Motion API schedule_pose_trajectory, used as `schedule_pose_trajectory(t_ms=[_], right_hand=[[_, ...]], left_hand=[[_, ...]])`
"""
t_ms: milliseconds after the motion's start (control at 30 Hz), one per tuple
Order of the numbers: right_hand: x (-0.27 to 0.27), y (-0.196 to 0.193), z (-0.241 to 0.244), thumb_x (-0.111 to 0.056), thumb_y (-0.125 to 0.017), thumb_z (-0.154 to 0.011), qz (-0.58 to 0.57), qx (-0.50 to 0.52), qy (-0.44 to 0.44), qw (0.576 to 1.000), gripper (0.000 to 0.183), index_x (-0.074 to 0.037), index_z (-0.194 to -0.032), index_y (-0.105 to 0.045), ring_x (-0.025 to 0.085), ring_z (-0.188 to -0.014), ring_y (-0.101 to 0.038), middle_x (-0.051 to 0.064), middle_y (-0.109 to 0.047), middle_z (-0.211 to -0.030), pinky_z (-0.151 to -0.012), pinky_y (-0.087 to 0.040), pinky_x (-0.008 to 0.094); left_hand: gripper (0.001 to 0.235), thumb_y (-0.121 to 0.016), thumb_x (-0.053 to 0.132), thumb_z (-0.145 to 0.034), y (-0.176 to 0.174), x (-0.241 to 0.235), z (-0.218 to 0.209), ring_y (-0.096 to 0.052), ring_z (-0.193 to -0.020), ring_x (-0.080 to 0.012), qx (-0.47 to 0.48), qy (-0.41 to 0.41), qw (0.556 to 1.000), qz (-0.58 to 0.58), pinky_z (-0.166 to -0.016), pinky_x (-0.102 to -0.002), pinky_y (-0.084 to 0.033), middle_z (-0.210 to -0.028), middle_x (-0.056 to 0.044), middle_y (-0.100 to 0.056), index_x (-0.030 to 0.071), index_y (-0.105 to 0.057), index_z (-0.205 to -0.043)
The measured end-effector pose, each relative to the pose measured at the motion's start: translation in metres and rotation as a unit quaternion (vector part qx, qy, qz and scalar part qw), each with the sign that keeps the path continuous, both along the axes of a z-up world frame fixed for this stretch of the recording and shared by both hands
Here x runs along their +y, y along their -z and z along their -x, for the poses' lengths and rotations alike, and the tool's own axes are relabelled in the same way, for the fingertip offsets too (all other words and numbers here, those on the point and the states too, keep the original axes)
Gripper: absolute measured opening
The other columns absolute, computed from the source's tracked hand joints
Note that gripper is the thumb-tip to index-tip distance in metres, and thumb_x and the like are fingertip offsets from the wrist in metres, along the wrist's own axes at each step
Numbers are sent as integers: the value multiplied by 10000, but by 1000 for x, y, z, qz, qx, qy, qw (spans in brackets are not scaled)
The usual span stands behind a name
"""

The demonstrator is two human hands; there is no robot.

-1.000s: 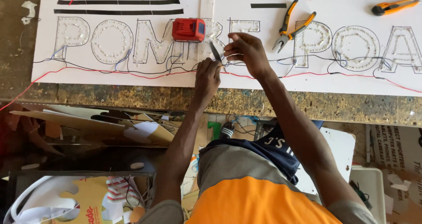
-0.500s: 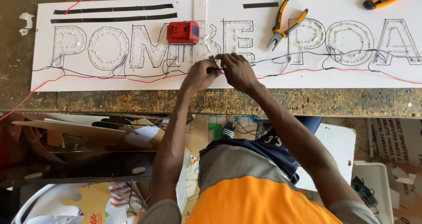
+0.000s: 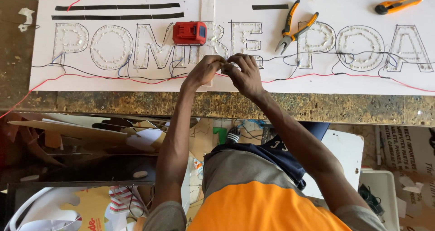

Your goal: Wire an LED sign by connecting electrical wires using stripping and taping techniques

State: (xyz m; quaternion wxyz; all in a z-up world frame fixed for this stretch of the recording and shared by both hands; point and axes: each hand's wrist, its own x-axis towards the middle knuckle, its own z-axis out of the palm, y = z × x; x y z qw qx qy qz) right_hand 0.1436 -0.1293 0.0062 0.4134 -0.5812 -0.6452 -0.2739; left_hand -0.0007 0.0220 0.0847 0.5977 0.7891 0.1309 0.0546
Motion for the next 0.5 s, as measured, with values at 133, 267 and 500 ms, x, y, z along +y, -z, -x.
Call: schedule_pose_trajectory(t_ms=[133,267,500], right_hand=[[5,-20,1,-124,-831,-1064,-6,87,-40,995,77,-151,-1133,-853,322,-953,-776,81,-763,-1051,-786,-602,424],[5,-47,3,49,-730,-1065,124,418,-101,894,104,-31,-1092,-792,321,-754,-822,154,-798,-822,-764,-628,415],[8,-57,-15,-75,-725,-1105,225,558,-145,786,83,-11,-1115,-776,256,-756,-840,174,-799,-834,-805,-664,409]], left_hand=[[308,-496,88,-1066,6,-5,2,-754,-1043,-370,-20,12,999,-48,-979,-513,-567,-999,-215,-760,11,-790,-1111],[177,-586,18,-1038,45,-15,8,-699,-935,-402,-121,-59,965,-226,-885,-487,-558,-917,-155,-684,63,-756,-1024],[143,-600,102,-1079,65,-17,4,-656,-881,-290,-150,-94,966,-191,-869,-436,-537,-872,-79,-600,95,-736,-1033]])
